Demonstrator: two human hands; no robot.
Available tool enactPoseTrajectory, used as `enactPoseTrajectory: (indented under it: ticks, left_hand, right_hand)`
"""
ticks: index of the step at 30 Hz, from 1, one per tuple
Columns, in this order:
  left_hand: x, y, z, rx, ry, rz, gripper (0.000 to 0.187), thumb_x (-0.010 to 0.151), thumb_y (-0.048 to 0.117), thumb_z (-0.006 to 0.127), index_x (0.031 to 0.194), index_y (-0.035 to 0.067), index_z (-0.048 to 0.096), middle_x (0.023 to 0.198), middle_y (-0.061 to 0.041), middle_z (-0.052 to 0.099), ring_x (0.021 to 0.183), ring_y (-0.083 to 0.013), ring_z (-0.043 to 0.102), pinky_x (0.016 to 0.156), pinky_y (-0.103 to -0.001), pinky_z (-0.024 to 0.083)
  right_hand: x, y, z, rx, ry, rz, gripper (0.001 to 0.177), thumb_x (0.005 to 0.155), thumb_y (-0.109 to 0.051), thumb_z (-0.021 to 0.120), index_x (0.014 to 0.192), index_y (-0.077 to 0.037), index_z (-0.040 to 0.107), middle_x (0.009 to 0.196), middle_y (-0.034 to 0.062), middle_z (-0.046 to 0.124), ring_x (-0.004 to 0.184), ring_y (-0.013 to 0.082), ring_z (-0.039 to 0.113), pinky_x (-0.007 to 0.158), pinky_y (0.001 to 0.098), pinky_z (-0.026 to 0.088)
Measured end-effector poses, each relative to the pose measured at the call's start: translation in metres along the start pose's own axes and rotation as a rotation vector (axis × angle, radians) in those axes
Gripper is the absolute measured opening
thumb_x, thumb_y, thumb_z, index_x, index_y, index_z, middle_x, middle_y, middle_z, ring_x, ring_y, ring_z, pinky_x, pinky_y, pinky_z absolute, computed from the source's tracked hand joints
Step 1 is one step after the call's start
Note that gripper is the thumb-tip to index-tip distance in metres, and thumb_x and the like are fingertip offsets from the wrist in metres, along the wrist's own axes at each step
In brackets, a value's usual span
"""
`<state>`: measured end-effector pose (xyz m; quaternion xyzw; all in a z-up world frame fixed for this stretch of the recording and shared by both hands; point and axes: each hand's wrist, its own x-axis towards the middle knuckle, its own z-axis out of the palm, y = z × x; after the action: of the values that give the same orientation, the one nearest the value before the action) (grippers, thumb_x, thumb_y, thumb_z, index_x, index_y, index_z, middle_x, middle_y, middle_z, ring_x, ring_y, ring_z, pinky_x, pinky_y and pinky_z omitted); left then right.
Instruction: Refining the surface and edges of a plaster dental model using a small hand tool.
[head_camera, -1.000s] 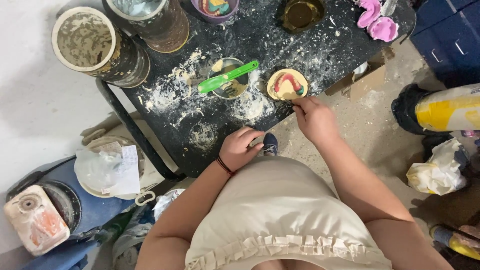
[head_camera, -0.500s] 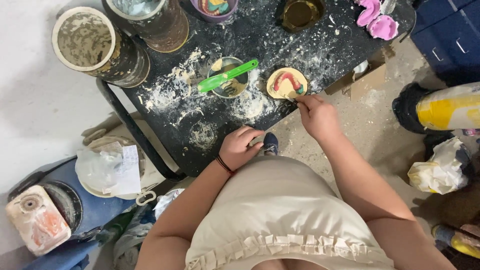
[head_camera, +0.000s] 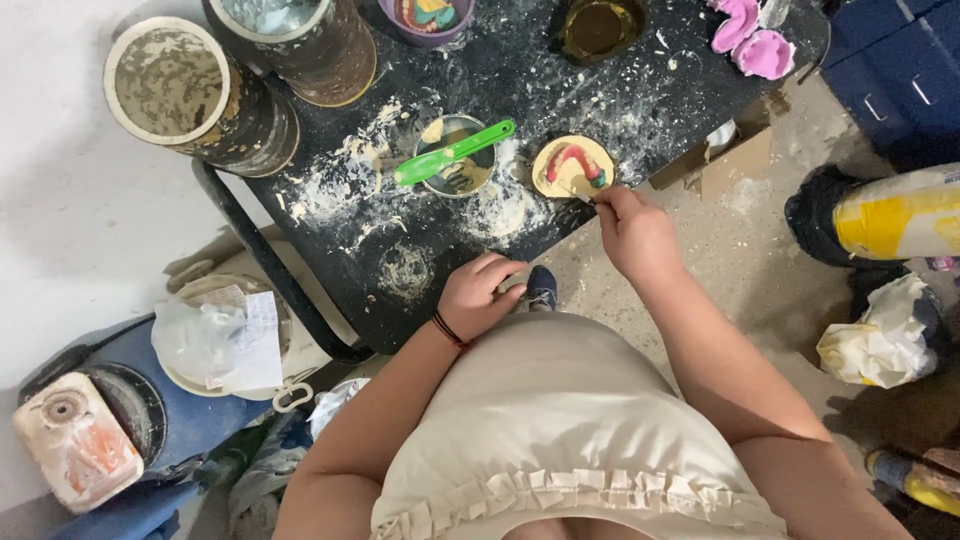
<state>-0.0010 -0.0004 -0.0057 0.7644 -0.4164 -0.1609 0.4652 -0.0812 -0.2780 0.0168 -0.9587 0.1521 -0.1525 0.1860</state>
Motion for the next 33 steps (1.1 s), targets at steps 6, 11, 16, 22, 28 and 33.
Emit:
enactPoseTrajectory:
  ticks: [6, 11, 16, 22, 28, 33]
  left_hand:
    - [0.002, 0.003, -0.006, 0.001, -0.025, 0.015, 0.025, 0.101, 0.028, 0.068, 0.120, 0.013, 0.072, 0.101, -0.008, 0.071, 0.095, -0.0288, 0.071, 0.082, -0.039, 0.060]
    - [0.002, -0.001, -0.002, 0.016, -0.014, 0.035, 0.025, 0.101, 0.028, 0.068, 0.121, 0.013, 0.072, 0.102, -0.007, 0.071, 0.096, -0.0283, 0.071, 0.081, -0.039, 0.060]
    - [0.000, -0.001, -0.002, 0.027, -0.003, 0.050, 0.025, 0.099, 0.028, 0.069, 0.121, 0.015, 0.072, 0.102, -0.006, 0.070, 0.097, -0.0283, 0.071, 0.082, -0.039, 0.060]
    - [0.000, -0.004, -0.001, 0.004, -0.007, 0.036, 0.024, 0.101, 0.028, 0.068, 0.121, 0.016, 0.072, 0.102, -0.006, 0.070, 0.097, -0.0279, 0.071, 0.083, -0.039, 0.060]
    - [0.000, -0.004, 0.000, -0.006, -0.016, 0.035, 0.025, 0.101, 0.029, 0.068, 0.122, 0.016, 0.072, 0.102, -0.006, 0.070, 0.098, -0.0279, 0.071, 0.084, -0.040, 0.059]
    - [0.001, -0.001, -0.003, -0.004, -0.021, 0.033, 0.024, 0.101, 0.027, 0.067, 0.122, 0.016, 0.071, 0.101, -0.007, 0.070, 0.096, -0.0298, 0.071, 0.083, -0.041, 0.059]
  right_hand:
    - [-0.011, 0.000, 0.013, -0.049, 0.056, -0.055, 0.014, 0.093, -0.015, 0.079, 0.106, -0.017, 0.076, 0.089, 0.0048, 0.074, 0.081, 0.0297, 0.075, 0.071, 0.0391, 0.061]
    - [-0.009, -0.003, 0.019, -0.080, 0.066, -0.076, 0.017, 0.091, -0.020, 0.078, 0.107, -0.024, 0.075, 0.091, 0.0012, 0.073, 0.082, 0.0265, 0.075, 0.073, 0.0391, 0.061]
    - [-0.012, 0.008, 0.020, -0.087, 0.073, -0.045, 0.014, 0.094, -0.020, 0.078, 0.107, -0.023, 0.075, 0.093, 0.0004, 0.073, 0.080, 0.0263, 0.075, 0.073, 0.0389, 0.061]
    - [-0.010, 0.011, 0.018, -0.013, 0.072, -0.038, 0.013, 0.095, -0.013, 0.077, 0.108, -0.018, 0.075, 0.093, 0.0030, 0.074, 0.081, 0.0295, 0.075, 0.071, 0.0407, 0.061]
    - [-0.011, 0.009, 0.011, 0.007, 0.044, -0.019, 0.013, 0.096, -0.010, 0.075, 0.108, -0.014, 0.075, 0.091, 0.0069, 0.074, 0.079, 0.0320, 0.075, 0.070, 0.0417, 0.061]
    - [-0.012, 0.014, 0.011, 0.006, 0.046, -0.023, 0.012, 0.096, -0.011, 0.076, 0.109, -0.014, 0.076, 0.090, 0.0070, 0.074, 0.081, 0.0319, 0.076, 0.068, 0.0410, 0.061]
